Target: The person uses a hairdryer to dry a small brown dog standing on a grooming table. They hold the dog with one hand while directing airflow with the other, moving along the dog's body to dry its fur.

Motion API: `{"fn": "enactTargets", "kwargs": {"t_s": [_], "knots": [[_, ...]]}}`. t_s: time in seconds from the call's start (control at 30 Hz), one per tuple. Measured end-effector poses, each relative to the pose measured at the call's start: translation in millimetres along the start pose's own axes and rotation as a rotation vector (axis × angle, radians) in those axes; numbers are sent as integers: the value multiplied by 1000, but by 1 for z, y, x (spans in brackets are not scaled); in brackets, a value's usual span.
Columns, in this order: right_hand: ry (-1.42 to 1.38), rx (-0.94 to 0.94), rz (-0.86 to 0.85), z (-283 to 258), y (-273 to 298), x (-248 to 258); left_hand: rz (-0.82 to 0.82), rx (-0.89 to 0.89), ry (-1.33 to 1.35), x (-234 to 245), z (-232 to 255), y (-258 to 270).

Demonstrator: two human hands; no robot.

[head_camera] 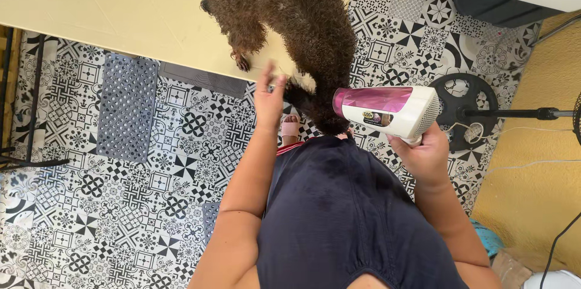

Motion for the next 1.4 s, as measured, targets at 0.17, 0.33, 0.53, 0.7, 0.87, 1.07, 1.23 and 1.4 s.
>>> {"fn": "enactTargets", "kwargs": {"t_s": [0.17,0.33,0.53,0.7,0.87,1.07,1.23,1.4], "knots": [[87,-22,48,-13,2,20,-146,66,-48,-2,-21,0],[196,-23,36,-32,10,36,-725,442,-21,-82,-59,64],[99,-46,113,-33,24,58,-901,334,-156,-89,-53,66],[100,-49,104,-23,31,58,-833,509,323,-70,-69,52],[35,-83,55,-8,28,42,-742,424,-279,-51,-95,47],[34,-110,-33,-5,22,21,-821,202,-37,-70,-43,53],[17,-140,-53,-9,15,16,-773,-54,-680,-66,-10,55],[52,-154,-41,-13,11,15,-708,164,-328,-68,-11,63]]}}
Point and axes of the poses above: each hand's wrist, its own y-axis away from the middle knuckle, its own x-axis out of the back of the hand, z = x × y, the point moved 8 cm from there along -y, towards the middle knuckle, and after that the axes turned 4 degrees about -z, right-handed, at the moved point
